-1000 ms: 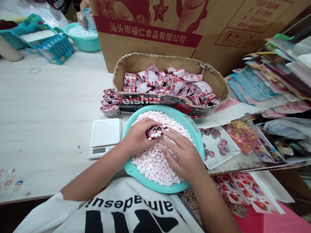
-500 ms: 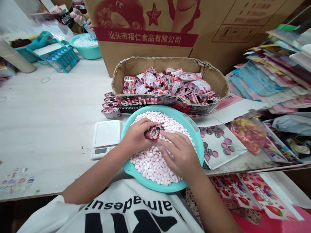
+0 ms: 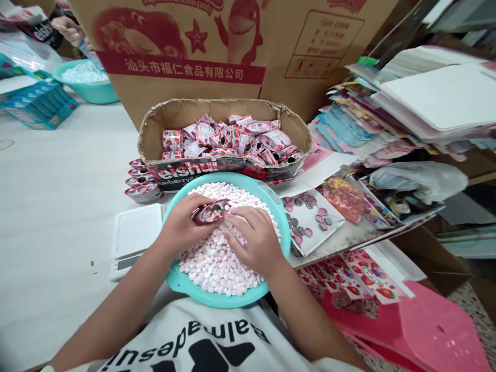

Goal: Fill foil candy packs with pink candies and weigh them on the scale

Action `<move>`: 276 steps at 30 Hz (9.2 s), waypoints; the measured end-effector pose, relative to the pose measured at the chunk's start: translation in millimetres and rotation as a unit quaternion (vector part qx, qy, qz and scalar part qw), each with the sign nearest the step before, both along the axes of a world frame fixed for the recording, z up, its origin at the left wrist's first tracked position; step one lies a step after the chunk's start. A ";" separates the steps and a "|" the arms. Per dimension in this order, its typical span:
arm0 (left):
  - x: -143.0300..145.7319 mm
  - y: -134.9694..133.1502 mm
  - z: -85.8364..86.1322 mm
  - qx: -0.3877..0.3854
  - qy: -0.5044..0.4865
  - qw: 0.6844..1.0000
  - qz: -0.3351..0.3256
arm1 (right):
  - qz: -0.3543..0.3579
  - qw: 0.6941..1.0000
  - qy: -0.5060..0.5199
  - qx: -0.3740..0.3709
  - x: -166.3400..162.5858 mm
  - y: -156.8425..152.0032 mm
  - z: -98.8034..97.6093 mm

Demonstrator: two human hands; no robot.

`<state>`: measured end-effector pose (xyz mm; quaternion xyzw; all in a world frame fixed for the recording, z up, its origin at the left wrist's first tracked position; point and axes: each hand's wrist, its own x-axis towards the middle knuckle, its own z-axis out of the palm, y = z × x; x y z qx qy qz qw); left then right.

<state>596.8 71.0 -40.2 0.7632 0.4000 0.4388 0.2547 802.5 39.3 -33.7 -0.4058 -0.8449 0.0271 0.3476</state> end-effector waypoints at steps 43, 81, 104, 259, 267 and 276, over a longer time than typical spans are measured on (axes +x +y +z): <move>-238.9 -51.4 -84.0 -0.115 -0.350 0.880 0.299 | -0.259 0.921 0.164 -0.240 0.9 19.2 -27.2; -230.7 -54.0 -80.4 -0.132 -0.174 0.933 0.285 | -0.106 0.955 0.033 -0.276 1.6 25.3 -28.1; -70.5 0.1 25.4 0.240 0.311 0.919 0.036 | -0.085 0.940 0.189 -0.271 8.9 19.1 -21.6; -216.8 -44.4 -90.3 -0.111 -0.270 0.780 0.553 | 0.199 0.949 -0.243 -0.038 -177.1 77.0 71.4; -218.8 -45.0 -95.7 -0.093 -0.285 0.787 0.540 | -0.137 0.951 -0.146 -0.234 17.4 28.0 40.9; -221.1 -41.8 -99.1 -0.107 -0.287 0.781 0.544 | -0.121 0.959 -0.127 -0.221 47.6 6.0 -24.0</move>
